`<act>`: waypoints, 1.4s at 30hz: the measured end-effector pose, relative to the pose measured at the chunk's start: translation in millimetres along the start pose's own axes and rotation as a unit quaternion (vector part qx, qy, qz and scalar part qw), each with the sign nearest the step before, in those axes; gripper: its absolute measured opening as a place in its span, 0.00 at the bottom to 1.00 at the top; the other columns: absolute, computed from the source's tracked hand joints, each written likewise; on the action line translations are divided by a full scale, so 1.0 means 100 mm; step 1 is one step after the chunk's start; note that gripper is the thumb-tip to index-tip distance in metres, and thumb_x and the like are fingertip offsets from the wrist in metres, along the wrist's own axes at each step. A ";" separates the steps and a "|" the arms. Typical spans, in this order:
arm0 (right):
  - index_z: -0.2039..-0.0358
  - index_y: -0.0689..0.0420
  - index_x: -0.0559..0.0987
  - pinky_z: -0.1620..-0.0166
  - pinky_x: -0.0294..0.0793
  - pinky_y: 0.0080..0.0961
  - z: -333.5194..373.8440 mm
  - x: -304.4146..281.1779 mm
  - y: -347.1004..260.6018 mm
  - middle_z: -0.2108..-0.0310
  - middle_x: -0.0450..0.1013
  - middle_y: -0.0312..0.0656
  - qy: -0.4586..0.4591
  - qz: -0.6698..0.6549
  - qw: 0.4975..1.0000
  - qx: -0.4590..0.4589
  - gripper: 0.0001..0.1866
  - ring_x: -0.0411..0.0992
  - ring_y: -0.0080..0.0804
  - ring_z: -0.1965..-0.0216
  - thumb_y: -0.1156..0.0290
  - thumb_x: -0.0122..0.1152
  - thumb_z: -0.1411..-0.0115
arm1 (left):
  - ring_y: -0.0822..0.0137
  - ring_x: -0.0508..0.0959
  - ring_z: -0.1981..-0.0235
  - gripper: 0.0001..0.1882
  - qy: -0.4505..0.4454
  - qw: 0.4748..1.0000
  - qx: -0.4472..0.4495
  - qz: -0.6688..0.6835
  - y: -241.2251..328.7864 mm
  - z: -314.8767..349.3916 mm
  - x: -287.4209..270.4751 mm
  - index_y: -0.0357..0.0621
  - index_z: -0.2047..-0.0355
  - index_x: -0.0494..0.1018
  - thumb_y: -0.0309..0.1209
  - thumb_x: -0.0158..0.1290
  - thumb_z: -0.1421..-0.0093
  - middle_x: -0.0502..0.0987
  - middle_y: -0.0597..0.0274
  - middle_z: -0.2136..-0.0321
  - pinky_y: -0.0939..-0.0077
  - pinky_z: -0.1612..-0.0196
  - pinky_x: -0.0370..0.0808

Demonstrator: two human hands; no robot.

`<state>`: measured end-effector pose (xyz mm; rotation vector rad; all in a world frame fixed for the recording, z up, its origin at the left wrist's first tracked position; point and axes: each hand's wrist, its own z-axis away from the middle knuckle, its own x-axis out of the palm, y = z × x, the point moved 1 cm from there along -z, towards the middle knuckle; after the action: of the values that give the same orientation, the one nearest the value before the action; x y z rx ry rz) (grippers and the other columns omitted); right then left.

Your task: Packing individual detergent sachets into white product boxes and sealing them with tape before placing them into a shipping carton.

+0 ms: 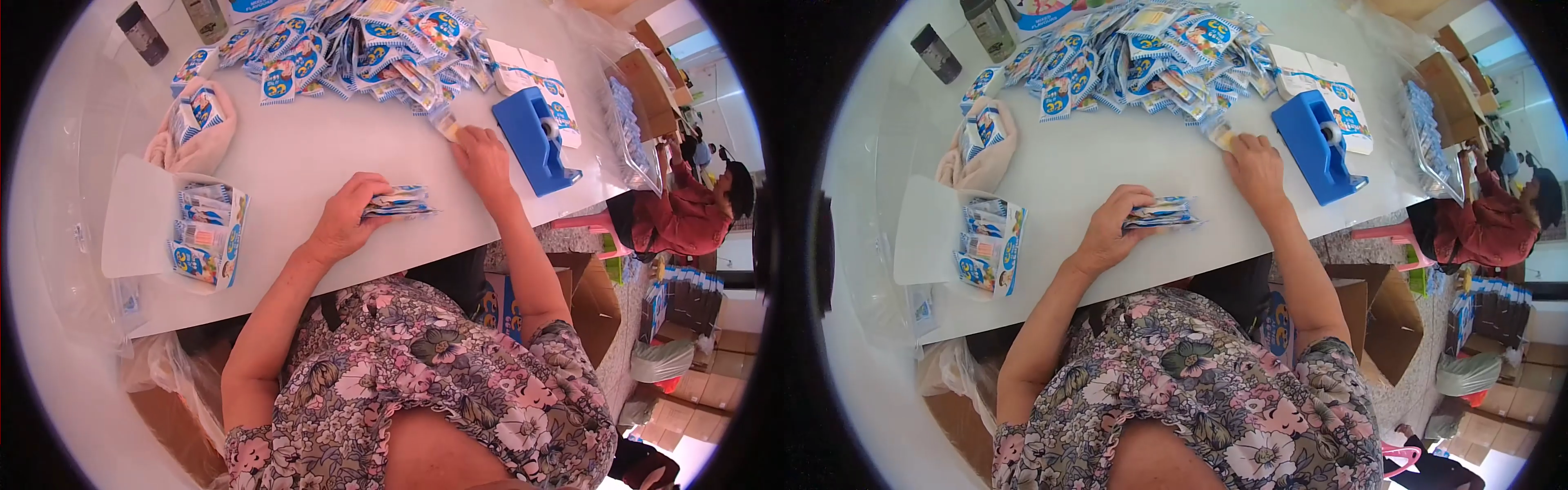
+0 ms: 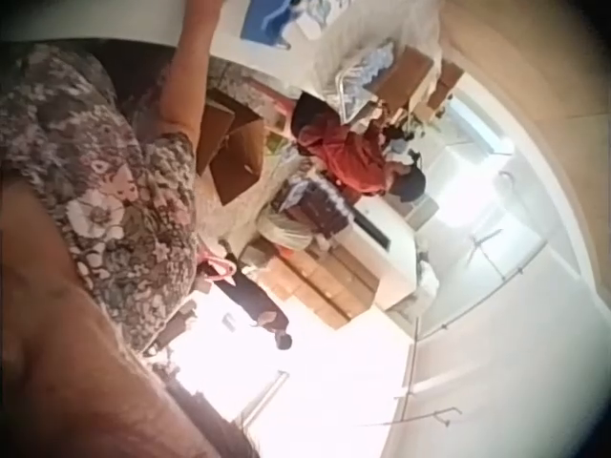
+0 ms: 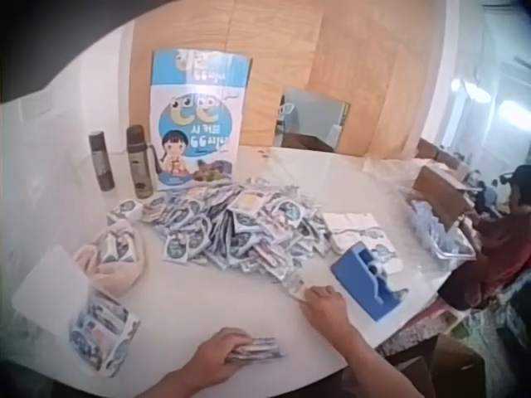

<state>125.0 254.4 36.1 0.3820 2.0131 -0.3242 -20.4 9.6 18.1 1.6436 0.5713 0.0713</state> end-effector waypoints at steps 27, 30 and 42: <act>0.66 0.62 0.80 0.63 0.74 0.20 -0.04 -0.14 -0.32 0.73 0.78 0.34 -0.061 -0.408 0.908 0.071 0.03 0.75 0.20 0.68 0.77 0.62 0.41 | 0.53 0.77 0.49 0.25 0.052 0.980 0.164 -0.098 0.08 -0.11 0.03 0.44 0.56 0.75 0.23 0.70 0.56 0.67 0.49 0.40 0.66 0.46 0.75; 0.63 0.58 0.81 0.59 0.76 0.22 -0.25 -0.11 -0.43 0.63 0.79 0.40 -0.257 -0.519 0.811 0.077 0.08 0.78 0.24 0.64 0.71 0.66 0.42 | 0.54 0.77 0.51 0.26 0.011 0.984 0.158 -0.076 -0.05 -0.10 0.04 0.45 0.55 0.74 0.24 0.70 0.56 0.72 0.53 0.45 0.66 0.47 0.74; 0.60 0.56 0.83 0.58 0.77 0.30 -0.10 0.05 -0.30 0.63 0.80 0.44 -0.005 -0.286 0.953 -0.095 0.10 0.78 0.40 0.63 0.72 0.64 0.42 | 0.51 0.66 0.40 0.30 0.074 0.969 0.164 -0.167 0.05 -0.10 0.03 0.42 0.52 0.69 0.31 0.71 0.54 0.73 0.53 0.48 0.62 0.39 0.66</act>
<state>102.1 231.4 37.8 -0.3369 2.0920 -0.4787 -19.7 20.4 23.5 1.8462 1.0108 -0.1560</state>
